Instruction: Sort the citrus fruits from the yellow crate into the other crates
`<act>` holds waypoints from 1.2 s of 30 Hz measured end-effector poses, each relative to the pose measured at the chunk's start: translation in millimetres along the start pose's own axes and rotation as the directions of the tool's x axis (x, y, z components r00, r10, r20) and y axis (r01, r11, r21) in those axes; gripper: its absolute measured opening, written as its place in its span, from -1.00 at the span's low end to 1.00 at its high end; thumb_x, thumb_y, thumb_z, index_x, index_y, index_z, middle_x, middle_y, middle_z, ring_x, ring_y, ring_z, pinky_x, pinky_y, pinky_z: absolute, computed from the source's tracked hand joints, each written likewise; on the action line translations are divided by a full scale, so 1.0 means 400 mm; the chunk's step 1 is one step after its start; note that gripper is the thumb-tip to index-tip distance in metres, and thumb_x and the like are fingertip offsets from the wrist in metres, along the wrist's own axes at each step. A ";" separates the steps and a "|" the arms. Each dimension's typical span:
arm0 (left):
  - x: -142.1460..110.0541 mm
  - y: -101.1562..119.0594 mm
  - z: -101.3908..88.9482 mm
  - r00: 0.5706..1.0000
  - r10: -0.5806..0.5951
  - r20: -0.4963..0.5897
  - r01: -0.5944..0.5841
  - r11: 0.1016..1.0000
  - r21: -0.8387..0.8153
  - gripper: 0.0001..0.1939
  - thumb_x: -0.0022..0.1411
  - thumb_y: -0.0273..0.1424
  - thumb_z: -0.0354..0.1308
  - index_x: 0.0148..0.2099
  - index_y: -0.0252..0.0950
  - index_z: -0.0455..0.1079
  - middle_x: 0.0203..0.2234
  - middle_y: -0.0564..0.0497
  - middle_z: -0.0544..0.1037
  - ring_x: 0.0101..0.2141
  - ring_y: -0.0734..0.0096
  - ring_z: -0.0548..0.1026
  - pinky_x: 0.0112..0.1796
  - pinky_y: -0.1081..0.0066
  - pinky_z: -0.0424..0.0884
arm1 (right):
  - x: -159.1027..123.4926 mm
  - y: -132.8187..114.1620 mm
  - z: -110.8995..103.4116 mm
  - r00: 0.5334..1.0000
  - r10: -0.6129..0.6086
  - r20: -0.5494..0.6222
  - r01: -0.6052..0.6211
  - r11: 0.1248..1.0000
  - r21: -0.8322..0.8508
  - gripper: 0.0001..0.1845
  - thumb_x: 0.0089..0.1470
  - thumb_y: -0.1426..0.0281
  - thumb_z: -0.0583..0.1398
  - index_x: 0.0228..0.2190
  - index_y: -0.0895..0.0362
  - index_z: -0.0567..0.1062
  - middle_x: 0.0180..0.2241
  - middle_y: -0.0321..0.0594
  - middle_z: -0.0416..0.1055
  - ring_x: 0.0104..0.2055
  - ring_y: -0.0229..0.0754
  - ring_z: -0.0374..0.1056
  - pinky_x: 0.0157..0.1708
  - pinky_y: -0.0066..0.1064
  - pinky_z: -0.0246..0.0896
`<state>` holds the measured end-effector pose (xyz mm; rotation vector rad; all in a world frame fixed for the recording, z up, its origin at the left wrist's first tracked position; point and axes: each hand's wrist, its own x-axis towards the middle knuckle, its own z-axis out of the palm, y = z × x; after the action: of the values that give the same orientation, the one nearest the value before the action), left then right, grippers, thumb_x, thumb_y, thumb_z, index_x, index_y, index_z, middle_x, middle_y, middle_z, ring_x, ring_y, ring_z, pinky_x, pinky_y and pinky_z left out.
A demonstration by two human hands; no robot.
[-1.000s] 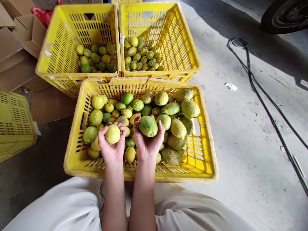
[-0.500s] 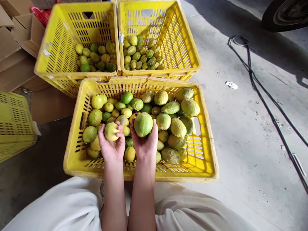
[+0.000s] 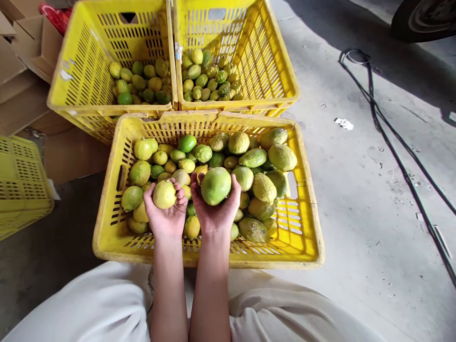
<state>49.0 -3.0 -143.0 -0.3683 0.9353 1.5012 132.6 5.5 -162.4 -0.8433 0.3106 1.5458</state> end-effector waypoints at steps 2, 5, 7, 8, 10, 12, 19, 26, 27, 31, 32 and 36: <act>0.007 -0.001 -0.007 1.000 0.003 0.022 -0.003 1.000 0.001 -0.61 0.39 -0.19 -0.07 -0.31 -0.33 0.42 -0.54 0.00 0.41 -0.57 0.54 0.35 -0.65 0.63 0.26 | 0.004 0.000 -0.006 1.000 -0.015 0.013 0.015 1.000 -0.023 -0.61 0.12 -0.01 0.22 -0.29 0.05 0.53 -0.41 -0.26 0.55 -0.28 -0.09 0.55 -0.22 -0.20 0.60; 0.017 -0.012 -0.018 0.999 0.048 0.006 -0.049 0.995 0.085 -0.74 0.33 -0.26 0.06 -0.31 -0.31 0.45 -0.45 -0.04 0.49 -0.51 0.50 0.44 -0.65 0.63 0.25 | 0.010 0.003 -0.012 0.999 -0.042 0.029 0.043 0.999 -0.029 -0.67 0.15 0.05 0.19 -0.27 0.03 0.53 -0.36 -0.26 0.56 -0.44 -0.18 0.45 -0.44 -0.32 0.51; 0.023 -0.021 -0.023 0.995 0.097 -0.004 -0.095 0.982 0.165 -0.82 0.27 -0.30 0.17 -0.32 -0.29 0.47 -0.40 -0.04 0.54 -0.49 0.50 0.48 -0.65 0.62 0.27 | 0.013 0.006 -0.014 0.999 -0.035 0.012 0.036 0.999 -0.025 -0.75 0.13 0.17 0.20 -0.22 0.01 0.54 -0.37 -0.29 0.56 -0.50 -0.21 0.41 -0.57 -0.39 0.41; 0.025 -0.025 -0.025 0.994 0.113 -0.003 -0.110 0.975 0.193 -0.83 0.25 -0.30 0.20 -0.32 -0.28 0.48 -0.39 -0.04 0.55 -0.49 0.50 0.49 -0.65 0.62 0.27 | 0.013 0.007 -0.013 1.000 -0.025 -0.001 0.025 0.999 -0.022 -0.76 0.12 0.22 0.20 -0.19 0.00 0.54 -0.39 -0.30 0.56 -0.50 -0.21 0.41 -0.60 -0.42 0.37; 0.026 -0.029 -0.025 0.994 0.107 0.006 -0.106 0.970 0.218 -0.80 0.26 -0.25 0.21 -0.32 -0.28 0.50 -0.40 -0.03 0.55 -0.50 0.51 0.50 -0.65 0.63 0.27 | 0.012 0.006 -0.010 1.000 -0.003 -0.011 0.003 1.000 -0.015 -0.75 0.14 0.22 0.19 -0.15 0.00 0.54 -0.40 -0.30 0.55 -0.48 -0.20 0.44 -0.61 -0.44 0.37; 0.024 -0.028 -0.021 0.996 0.083 -0.006 -0.080 0.973 0.217 -0.75 0.29 -0.22 0.20 -0.32 -0.28 0.51 -0.43 -0.01 0.53 -0.51 0.52 0.52 -0.64 0.63 0.31 | 0.007 0.003 -0.005 1.000 0.008 0.005 -0.008 1.000 -0.012 -0.70 0.21 0.10 0.16 -0.15 0.00 0.54 -0.38 -0.29 0.55 -0.44 -0.19 0.47 -0.58 -0.44 0.41; 0.011 -0.023 -0.007 0.997 0.057 -0.045 -0.048 0.981 0.188 -0.75 0.33 -0.21 0.24 -0.32 -0.27 0.54 -0.47 0.01 0.57 -0.52 0.51 0.57 -0.57 0.63 0.46 | -0.016 -0.014 0.023 0.998 0.068 -0.014 -0.068 0.998 0.016 -0.61 0.28 0.01 0.13 -0.29 0.03 0.56 -0.40 -0.29 0.55 -0.49 -0.25 0.42 -0.57 -0.46 0.41; 0.006 -0.029 -0.008 0.993 0.118 0.004 -0.118 0.982 0.146 -0.92 0.19 -0.47 0.35 -0.34 -0.30 0.51 -0.42 0.03 0.57 -0.44 0.55 0.57 -0.41 0.63 0.56 | -0.011 -0.008 0.019 0.999 0.005 -0.040 -0.006 1.000 -0.012 -0.67 0.18 0.06 0.22 -0.33 0.06 0.55 -0.34 -0.23 0.61 -0.39 -0.21 0.49 -0.44 -0.42 0.49; 0.005 -0.028 -0.006 0.993 0.115 -0.012 -0.112 0.983 0.144 -0.92 0.22 -0.48 0.31 -0.35 -0.30 0.50 -0.42 0.02 0.57 -0.43 0.55 0.57 -0.39 0.62 0.57 | -0.009 -0.008 0.016 0.999 -0.007 -0.038 0.006 1.000 -0.025 -0.68 0.17 0.06 0.22 -0.34 0.06 0.55 -0.32 -0.22 0.62 -0.41 -0.21 0.48 -0.44 -0.40 0.50; 0.010 -0.023 -0.009 0.992 0.127 0.010 -0.128 0.983 0.134 -0.82 0.27 -0.31 0.28 -0.35 -0.29 0.49 -0.42 -0.01 0.54 -0.42 0.50 0.56 -0.40 0.57 0.56 | -0.002 -0.005 0.004 1.000 0.001 -0.001 -0.001 0.999 -0.040 -0.69 0.17 0.09 0.18 -0.27 0.05 0.56 -0.27 -0.23 0.63 -0.45 -0.22 0.46 -0.48 -0.37 0.50; 0.013 -0.022 -0.013 0.991 0.130 0.037 -0.134 0.982 0.135 -0.78 0.26 -0.24 0.29 -0.35 -0.28 0.49 -0.43 -0.01 0.53 -0.43 0.49 0.54 -0.43 0.56 0.54 | 0.000 -0.003 0.001 1.000 0.003 0.018 -0.002 0.999 -0.045 -0.69 0.17 0.10 0.18 -0.24 0.04 0.56 -0.29 -0.25 0.62 -0.46 -0.21 0.46 -0.49 -0.37 0.49; 0.023 -0.021 -0.027 0.992 0.106 0.072 -0.117 0.977 0.179 -0.69 0.21 -0.10 0.29 -0.36 -0.25 0.48 -0.44 0.00 0.53 -0.50 0.51 0.49 -0.52 0.55 0.46 | 0.005 0.001 -0.006 0.998 0.001 0.067 0.005 0.997 -0.080 -0.70 0.16 0.10 0.20 -0.16 -0.01 0.53 -0.36 -0.31 0.56 -0.46 -0.18 0.47 -0.42 -0.27 0.55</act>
<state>52.0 -5.6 -159.1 -0.1369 1.0491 1.5056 133.0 5.4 -165.6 -0.8520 0.2005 1.5893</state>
